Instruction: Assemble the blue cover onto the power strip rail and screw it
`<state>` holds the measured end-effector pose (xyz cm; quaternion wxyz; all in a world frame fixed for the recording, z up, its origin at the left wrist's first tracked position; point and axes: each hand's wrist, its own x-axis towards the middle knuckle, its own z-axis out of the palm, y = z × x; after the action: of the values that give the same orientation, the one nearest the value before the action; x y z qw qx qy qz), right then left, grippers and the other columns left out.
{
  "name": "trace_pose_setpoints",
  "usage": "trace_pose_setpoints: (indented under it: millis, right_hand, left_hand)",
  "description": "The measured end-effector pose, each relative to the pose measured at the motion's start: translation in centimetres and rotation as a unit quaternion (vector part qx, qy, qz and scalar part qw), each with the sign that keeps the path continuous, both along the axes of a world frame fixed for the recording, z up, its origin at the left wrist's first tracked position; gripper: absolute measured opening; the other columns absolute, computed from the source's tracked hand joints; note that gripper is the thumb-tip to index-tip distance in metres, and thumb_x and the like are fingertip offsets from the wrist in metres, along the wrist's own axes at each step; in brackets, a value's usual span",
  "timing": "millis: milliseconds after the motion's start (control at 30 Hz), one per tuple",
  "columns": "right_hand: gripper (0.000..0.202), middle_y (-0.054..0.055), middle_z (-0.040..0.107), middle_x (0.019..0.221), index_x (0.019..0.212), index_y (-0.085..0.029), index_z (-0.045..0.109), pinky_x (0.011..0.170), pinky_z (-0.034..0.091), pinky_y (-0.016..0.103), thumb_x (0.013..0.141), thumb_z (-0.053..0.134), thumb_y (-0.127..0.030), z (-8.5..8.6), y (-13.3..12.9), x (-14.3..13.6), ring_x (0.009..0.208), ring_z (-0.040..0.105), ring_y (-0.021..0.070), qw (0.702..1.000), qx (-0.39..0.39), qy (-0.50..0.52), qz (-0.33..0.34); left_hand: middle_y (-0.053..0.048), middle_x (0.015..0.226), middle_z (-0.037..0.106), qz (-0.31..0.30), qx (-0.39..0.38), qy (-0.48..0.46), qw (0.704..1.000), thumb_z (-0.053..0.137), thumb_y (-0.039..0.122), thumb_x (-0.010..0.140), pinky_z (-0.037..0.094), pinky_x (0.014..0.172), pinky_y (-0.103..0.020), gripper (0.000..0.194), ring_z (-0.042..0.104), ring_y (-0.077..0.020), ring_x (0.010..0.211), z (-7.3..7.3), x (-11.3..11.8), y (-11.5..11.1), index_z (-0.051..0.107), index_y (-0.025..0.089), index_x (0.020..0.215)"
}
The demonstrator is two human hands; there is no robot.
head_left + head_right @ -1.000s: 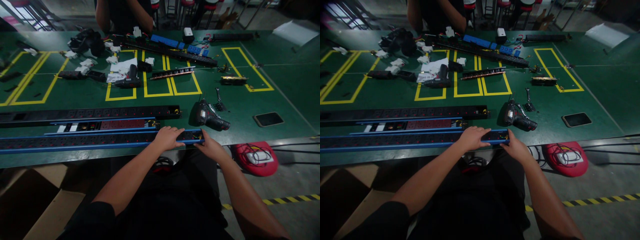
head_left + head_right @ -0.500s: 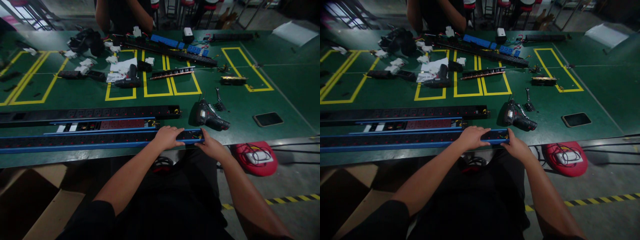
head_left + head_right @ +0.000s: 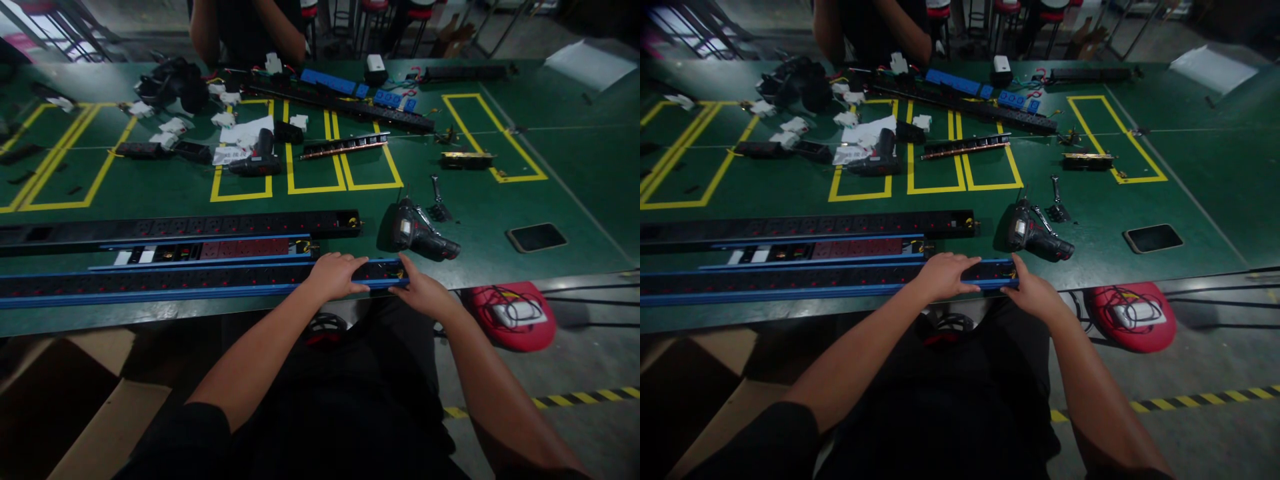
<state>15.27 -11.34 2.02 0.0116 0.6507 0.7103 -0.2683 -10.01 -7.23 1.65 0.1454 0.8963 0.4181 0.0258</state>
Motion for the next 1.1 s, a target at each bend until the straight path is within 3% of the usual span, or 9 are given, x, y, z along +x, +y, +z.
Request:
trace_pose_setpoints:
  millis: [333,767,1100]
  right_hand:
    - [0.087,0.021,0.07,0.112,0.158,-0.014,0.017,0.079,0.051,0.041,0.087,0.057,-0.045,-0.1,0.2,0.6,0.092,0.071,0.033,1.0,-0.001,-0.005,0.023]
    - [0.086,0.021,0.066,0.124,0.153,-0.011,0.031,0.087,0.051,0.042,0.082,0.064,-0.044,0.4,1.1,0.8,0.103,0.068,0.0329,0.999,-0.003,0.007,0.038]
    - [0.082,0.018,0.07,0.117,0.151,-0.014,0.036,0.082,0.052,0.038,0.081,0.067,-0.043,0.4,1.5,0.9,0.099,0.069,0.0316,0.999,-0.003,0.01,0.05]
  left_hand:
    - [-0.009,0.126,0.066,-0.006,-0.028,-0.005,1.0,0.052,0.074,0.082,0.047,0.091,-0.04,0.079,0.063,-0.0279,0.106,0.2,0.0,0.2,0.046,0.027,0.144]
    - [-0.009,0.13,0.063,0.0,-0.076,0.016,0.997,0.048,0.071,0.085,0.05,0.088,-0.04,0.075,0.063,-0.0291,0.11,1.9,0.1,0.2,0.044,0.026,0.146]
    - [-0.008,0.126,0.059,0.002,0.002,-0.012,1.0,0.054,0.058,0.087,0.045,0.096,-0.04,0.063,0.053,-0.026,0.113,1.7,0.5,-0.8,0.052,0.021,0.139]
